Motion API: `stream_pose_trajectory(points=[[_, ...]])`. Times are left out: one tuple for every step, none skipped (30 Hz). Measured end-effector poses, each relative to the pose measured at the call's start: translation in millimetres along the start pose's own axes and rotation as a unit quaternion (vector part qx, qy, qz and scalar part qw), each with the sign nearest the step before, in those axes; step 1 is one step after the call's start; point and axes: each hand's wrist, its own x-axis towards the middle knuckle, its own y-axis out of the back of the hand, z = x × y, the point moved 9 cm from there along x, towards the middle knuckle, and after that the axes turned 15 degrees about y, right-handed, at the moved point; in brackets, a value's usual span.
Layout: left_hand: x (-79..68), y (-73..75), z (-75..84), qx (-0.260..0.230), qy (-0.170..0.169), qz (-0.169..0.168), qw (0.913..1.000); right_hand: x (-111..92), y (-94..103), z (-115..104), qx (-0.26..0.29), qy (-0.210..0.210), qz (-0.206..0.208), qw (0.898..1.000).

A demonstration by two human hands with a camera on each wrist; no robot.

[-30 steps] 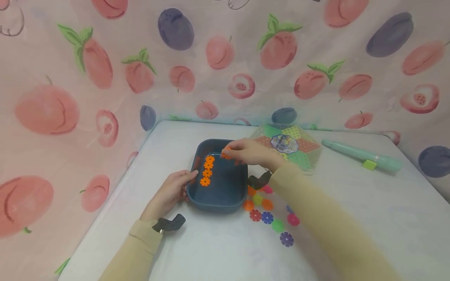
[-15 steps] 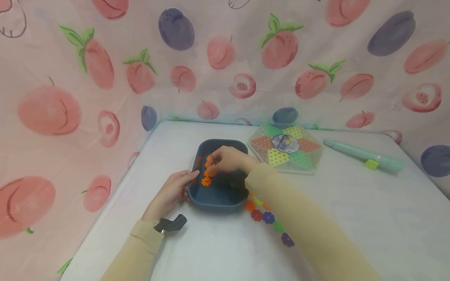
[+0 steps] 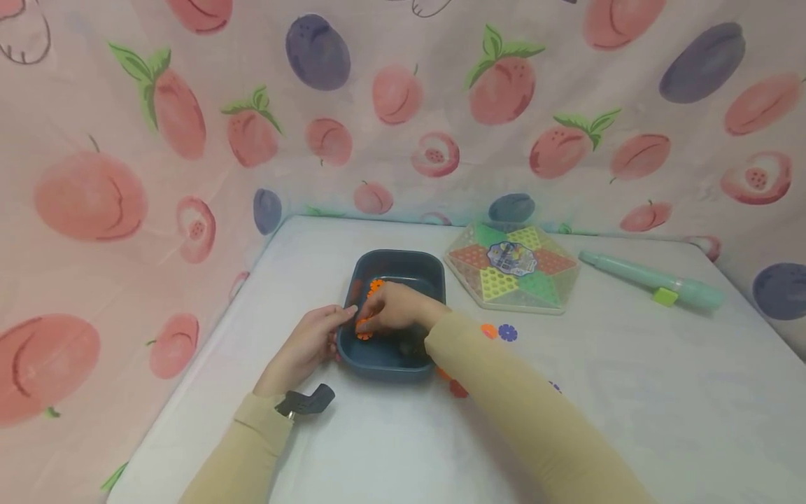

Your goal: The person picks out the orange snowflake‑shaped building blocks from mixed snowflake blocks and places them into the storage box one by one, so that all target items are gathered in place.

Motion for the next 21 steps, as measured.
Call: stream_pose_trajectory(points=[[0.0,-0.2,0.2,0.001,0.000,-0.001,1.0000,0,-1.4,1,0.006,-0.003,-0.001,1.000],[0.0,-0.3,0.3,0.001,0.000,-0.001,1.0000,0,-2.5,2,0.008,-0.005,0.000,1.000],[-0.1,-0.3,0.4,0.003,0.000,-0.001,1.0000,0,-3.5,2,0.007,-0.007,0.000,1.000],[-0.3,-0.3,0.5,0.004,-0.001,-0.001,1.0000,0,-4.5,3,0.004,-0.008,0.001,1.000],[-0.6,-0.1,0.6,0.006,-0.001,-0.001,1.0000,0,-5.5,3,0.000,-0.010,0.001,1.000],[-1.1,0.0,0.6,0.007,-0.002,-0.001,1.0000,0,-6.9,3,-0.005,-0.011,0.002,1.000],[-1.3,0.0,0.7,0.007,-0.002,-0.002,1.0000,0,-8.0,3,-0.010,-0.012,0.002,1.000],[-1.6,0.3,0.8,0.006,-0.003,-0.002,1.0000,1,-9.0,2,-0.017,-0.012,0.003,1.000],[-2.4,0.6,0.9,0.006,-0.004,-0.002,1.0000,1,-9.8,2,-0.025,-0.010,0.005,1.000],[-2.8,0.7,0.8,0.003,-0.003,-0.003,1.0000,2,-10.5,1,-0.032,-0.011,0.006,0.999],[-3.2,0.8,0.7,0.000,-0.003,-0.005,1.0000,2,-11.1,1,-0.038,-0.012,0.007,0.999],[-3.5,0.8,0.6,-0.004,-0.003,-0.006,1.0000,2,-11.6,1,-0.043,-0.012,0.009,0.999],[-3.8,0.7,0.6,-0.006,-0.003,-0.008,1.0000,2,-11.7,1,-0.048,-0.014,0.010,0.999],[-4.1,0.5,0.6,-0.007,-0.004,-0.009,0.9999,2,-11.6,0,-0.052,-0.015,0.011,0.998],[-4.2,0.0,0.8,-0.009,-0.004,-0.011,0.9999,2,-11.5,1,-0.055,-0.018,0.012,0.998],[-3.7,-0.5,0.8,-0.010,-0.005,-0.012,0.9999,2,-11.1,2,-0.057,-0.022,0.013,0.998],[-3.3,-0.9,1.0,-0.010,-0.006,-0.012,0.9999,1,-10.7,3,-0.058,-0.025,0.014,0.998],[-3.0,-1.5,1.2,-0.011,-0.007,-0.013,0.9998,1,-10.2,4,-0.058,-0.028,0.015,0.998],[-2.9,-2.2,1.4,-0.010,-0.008,-0.015,0.9998,0,-9.9,5,-0.057,-0.031,0.016,0.998],[-2.6,-2.9,1.7,-0.010,-0.008,-0.015,0.9998,0,-9.7,7,-0.056,-0.034,0.016,0.998],[-2.5,-3.4,1.8,-0.009,-0.008,-0.016,0.9998,-1,-9.4,8,-0.056,-0.036,0.016,0.998]])
